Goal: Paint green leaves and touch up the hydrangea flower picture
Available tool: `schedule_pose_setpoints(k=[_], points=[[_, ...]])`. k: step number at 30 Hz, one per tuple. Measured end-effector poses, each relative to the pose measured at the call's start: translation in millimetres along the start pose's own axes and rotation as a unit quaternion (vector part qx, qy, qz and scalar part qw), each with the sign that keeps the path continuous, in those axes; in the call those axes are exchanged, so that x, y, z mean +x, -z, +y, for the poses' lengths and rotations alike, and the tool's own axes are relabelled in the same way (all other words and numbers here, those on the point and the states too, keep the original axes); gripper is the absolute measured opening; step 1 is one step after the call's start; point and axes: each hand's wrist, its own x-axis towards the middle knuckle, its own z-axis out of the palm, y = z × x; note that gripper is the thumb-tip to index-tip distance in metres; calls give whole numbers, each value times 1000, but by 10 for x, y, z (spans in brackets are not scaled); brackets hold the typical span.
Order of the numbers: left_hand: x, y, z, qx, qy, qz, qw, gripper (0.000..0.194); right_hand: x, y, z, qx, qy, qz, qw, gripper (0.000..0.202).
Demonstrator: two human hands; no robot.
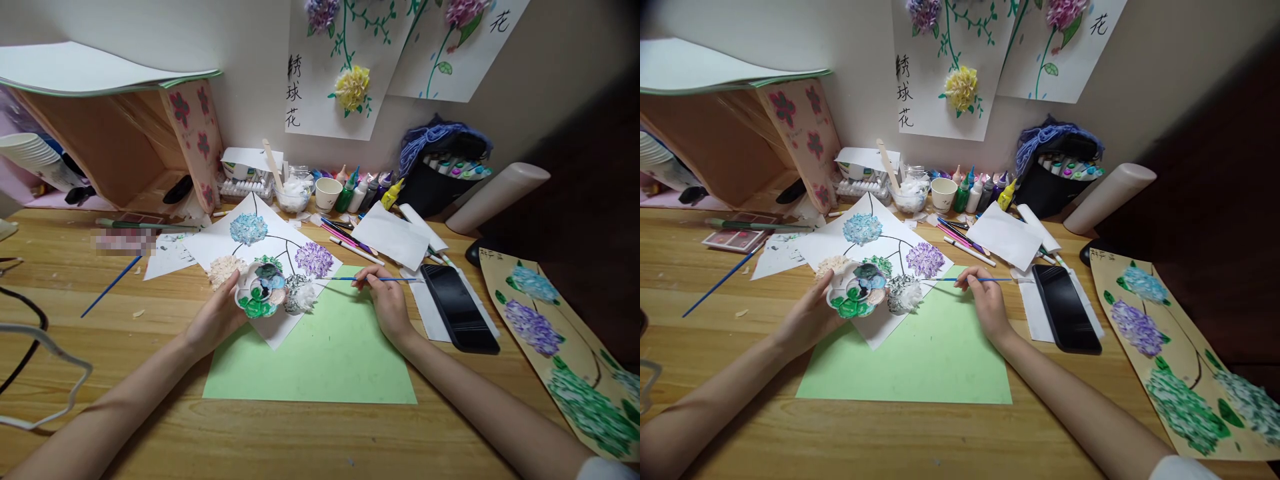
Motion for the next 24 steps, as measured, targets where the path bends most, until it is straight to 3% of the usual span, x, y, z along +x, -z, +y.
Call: schedule_pose_setpoints(k=[3,13,24], points=[[0,11,-5,0,-1,0,1000,59,0,5,14,11,11,15,1000,19],[-1,-78,-6,-1,-10,24,1000,57,-3,-33,-44,-12,-6,-28,1000,21],[-67,10,-39,-67,32,-39,996,51,16,-26,-31,-10,-57,-36,998,24]])
